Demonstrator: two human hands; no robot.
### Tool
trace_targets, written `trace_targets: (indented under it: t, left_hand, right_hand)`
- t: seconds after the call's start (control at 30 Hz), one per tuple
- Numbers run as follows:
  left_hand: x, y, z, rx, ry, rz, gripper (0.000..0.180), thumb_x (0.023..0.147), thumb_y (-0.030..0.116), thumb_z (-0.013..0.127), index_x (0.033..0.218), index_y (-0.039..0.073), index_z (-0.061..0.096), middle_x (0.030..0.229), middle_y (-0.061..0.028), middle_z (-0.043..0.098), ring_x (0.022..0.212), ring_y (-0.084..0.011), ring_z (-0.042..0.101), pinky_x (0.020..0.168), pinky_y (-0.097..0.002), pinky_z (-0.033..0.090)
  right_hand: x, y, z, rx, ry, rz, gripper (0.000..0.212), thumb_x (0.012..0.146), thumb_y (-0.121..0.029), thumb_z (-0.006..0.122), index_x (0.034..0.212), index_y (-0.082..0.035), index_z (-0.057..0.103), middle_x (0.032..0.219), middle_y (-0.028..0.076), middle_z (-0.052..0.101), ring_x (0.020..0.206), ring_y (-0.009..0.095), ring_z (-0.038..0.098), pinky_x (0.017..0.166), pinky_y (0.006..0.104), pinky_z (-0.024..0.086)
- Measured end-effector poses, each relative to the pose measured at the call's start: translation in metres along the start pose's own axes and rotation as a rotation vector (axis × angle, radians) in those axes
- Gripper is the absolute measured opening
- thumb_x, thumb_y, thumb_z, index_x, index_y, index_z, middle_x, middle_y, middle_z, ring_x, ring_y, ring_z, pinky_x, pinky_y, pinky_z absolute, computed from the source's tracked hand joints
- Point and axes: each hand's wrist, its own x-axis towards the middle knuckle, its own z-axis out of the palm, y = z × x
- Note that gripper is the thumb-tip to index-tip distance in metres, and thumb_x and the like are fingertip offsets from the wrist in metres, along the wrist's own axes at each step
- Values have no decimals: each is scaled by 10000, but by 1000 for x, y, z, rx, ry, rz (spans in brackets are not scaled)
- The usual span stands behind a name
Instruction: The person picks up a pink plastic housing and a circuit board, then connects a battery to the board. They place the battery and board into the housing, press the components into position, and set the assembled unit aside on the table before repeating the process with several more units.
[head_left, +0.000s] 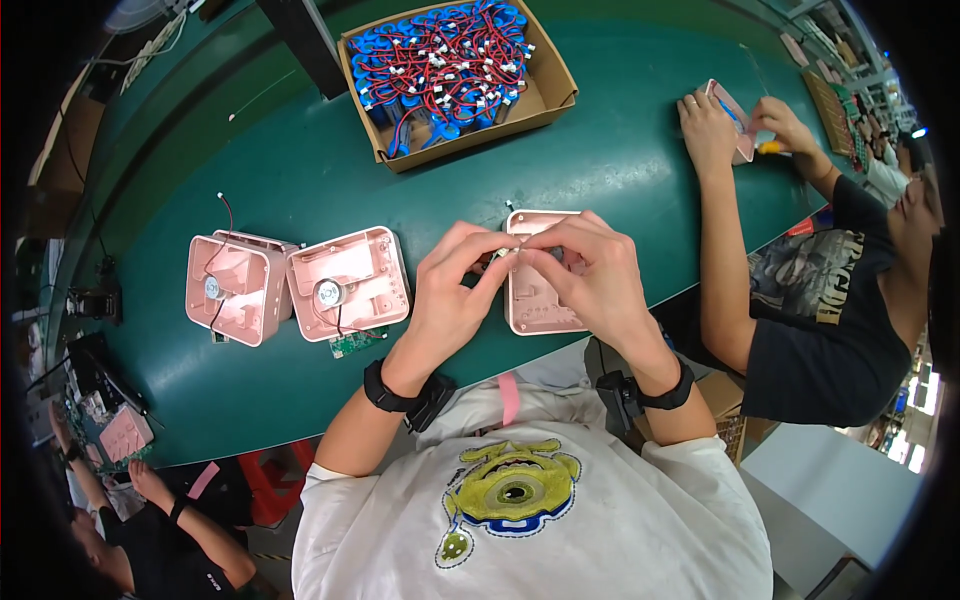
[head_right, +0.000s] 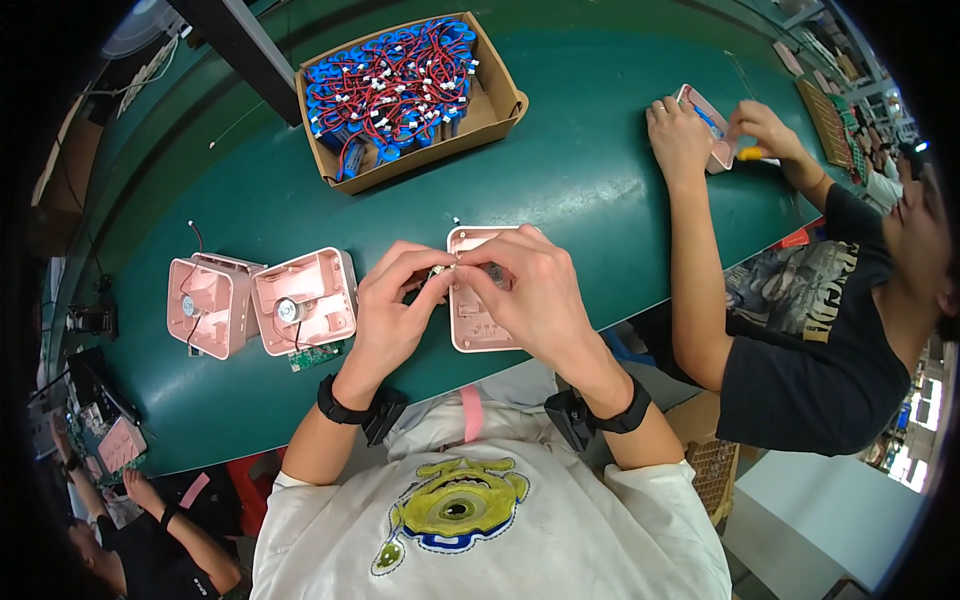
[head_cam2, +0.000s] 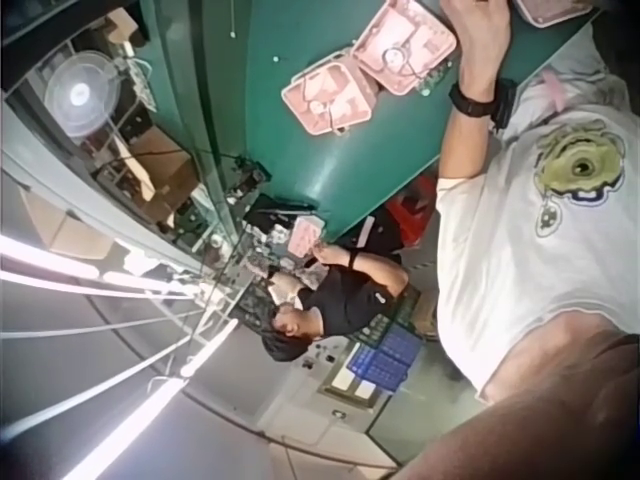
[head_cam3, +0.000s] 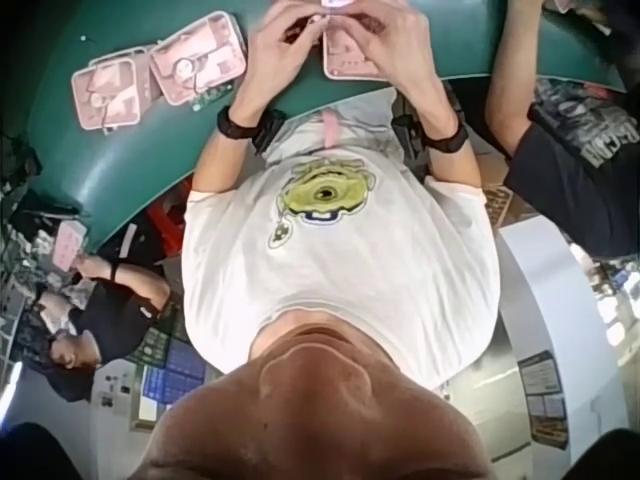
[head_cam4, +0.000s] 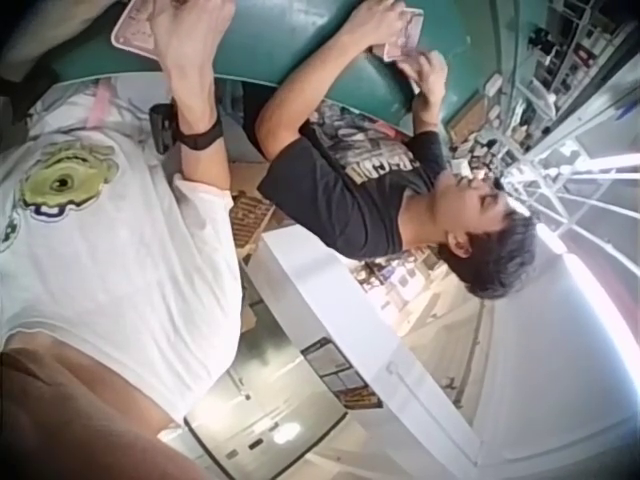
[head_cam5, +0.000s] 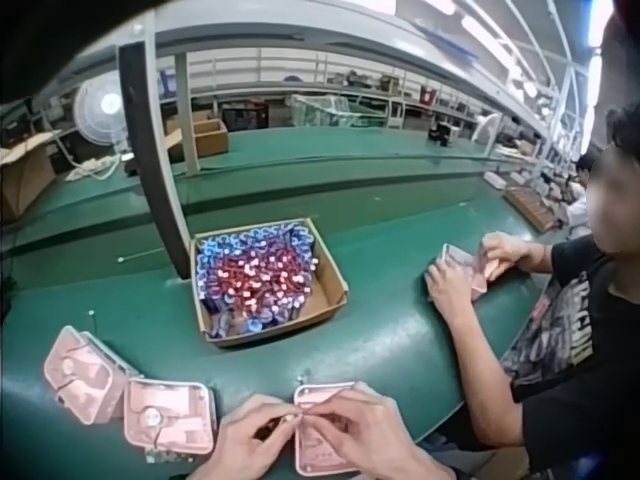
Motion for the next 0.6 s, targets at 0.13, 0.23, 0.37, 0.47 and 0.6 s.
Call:
trace_targets:
  t: [0.13, 0.23, 0.37, 0.47, 0.6]
  left_hand:
    - [-2, -3, 0, 30, 10, 36, 148, 918, -9, 771, 1063, 8, 752, 1001, -97, 655, 837, -208, 671, 708, -322, 551]
    - [-2, -5, -2, 138, 14, 145, 158, 900, -33, 771, 1053, 2, 750, 996, -100, 650, 835, -217, 672, 703, -334, 554]
    - [1, -2, -3, 161, 21, 211, 154, 884, -51, 768, 1030, -4, 747, 993, -106, 641, 826, -228, 669, 699, -335, 553]
    - [1, -1, 0, 200, 44, 242, 146, 895, -54, 753, 1033, -8, 738, 997, -108, 636, 815, -230, 665, 688, -332, 550]
    - [-1, -5, 0, 90, 37, 86, 130, 921, -35, 743, 1048, -11, 729, 998, -103, 634, 812, -206, 662, 670, -317, 546]
  right_hand:
    - [4, -9, -9, 72, -106, 190, 130, 903, -96, 804, 992, -3, 798, 718, 33, 682, 530, 69, 464, 499, 283, 375]
    - [7, -13, -14, 190, -256, 488, 120, 919, -88, 783, 982, 14, 790, 647, 7, 635, 533, 34, 458, 491, 272, 358]
    - [9, -7, -12, 328, -327, 535, 128, 950, -95, 751, 973, 28, 779, 593, -22, 585, 543, 4, 454, 481, 258, 324]
    - [9, -9, -13, 256, -352, 503, 136, 959, -99, 746, 1000, 28, 772, 616, -19, 612, 579, -11, 488, 488, 238, 329]
    - [8, -17, -28, 249, -388, 353, 148, 986, -120, 726, 1047, 6, 772, 667, 13, 671, 554, 18, 537, 499, 250, 379]
